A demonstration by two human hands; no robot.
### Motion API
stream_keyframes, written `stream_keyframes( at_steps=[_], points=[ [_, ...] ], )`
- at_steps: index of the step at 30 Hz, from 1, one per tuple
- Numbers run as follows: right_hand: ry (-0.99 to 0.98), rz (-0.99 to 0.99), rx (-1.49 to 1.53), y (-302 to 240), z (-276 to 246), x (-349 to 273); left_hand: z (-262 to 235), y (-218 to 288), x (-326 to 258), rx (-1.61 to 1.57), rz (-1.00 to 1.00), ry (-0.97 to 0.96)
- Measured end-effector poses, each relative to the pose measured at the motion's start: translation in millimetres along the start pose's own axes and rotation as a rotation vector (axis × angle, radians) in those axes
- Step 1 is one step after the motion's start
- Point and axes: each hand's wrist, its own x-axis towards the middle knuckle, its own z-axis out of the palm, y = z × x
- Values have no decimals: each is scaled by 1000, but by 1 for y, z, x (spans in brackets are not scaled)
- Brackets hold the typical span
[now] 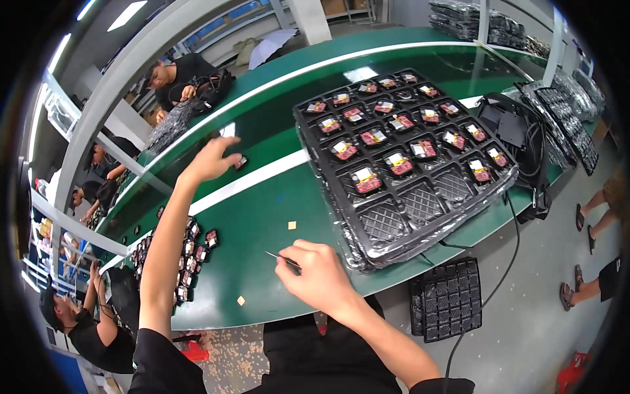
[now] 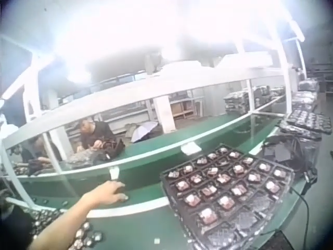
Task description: Assembling small electronic components into a watch frame using tweezers on a production line.
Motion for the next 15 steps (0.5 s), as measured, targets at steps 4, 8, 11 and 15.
stream_keyframes(
  at_steps=[4, 8, 11, 15],
  points=[
    [9, 31, -29, 1, 1, 1, 35, -19, -18, -150, -32, -55],
    [18, 60, -10, -7, 10, 6, 37, -14, -30, -262, -71, 37],
    [84, 109, -65, -14, 7, 6, 32, 17, -44, -239, 73, 100],
    [80, 139, -144, -15, 0, 5, 14, 97, -108, -212, 173, 58]
  ],
)
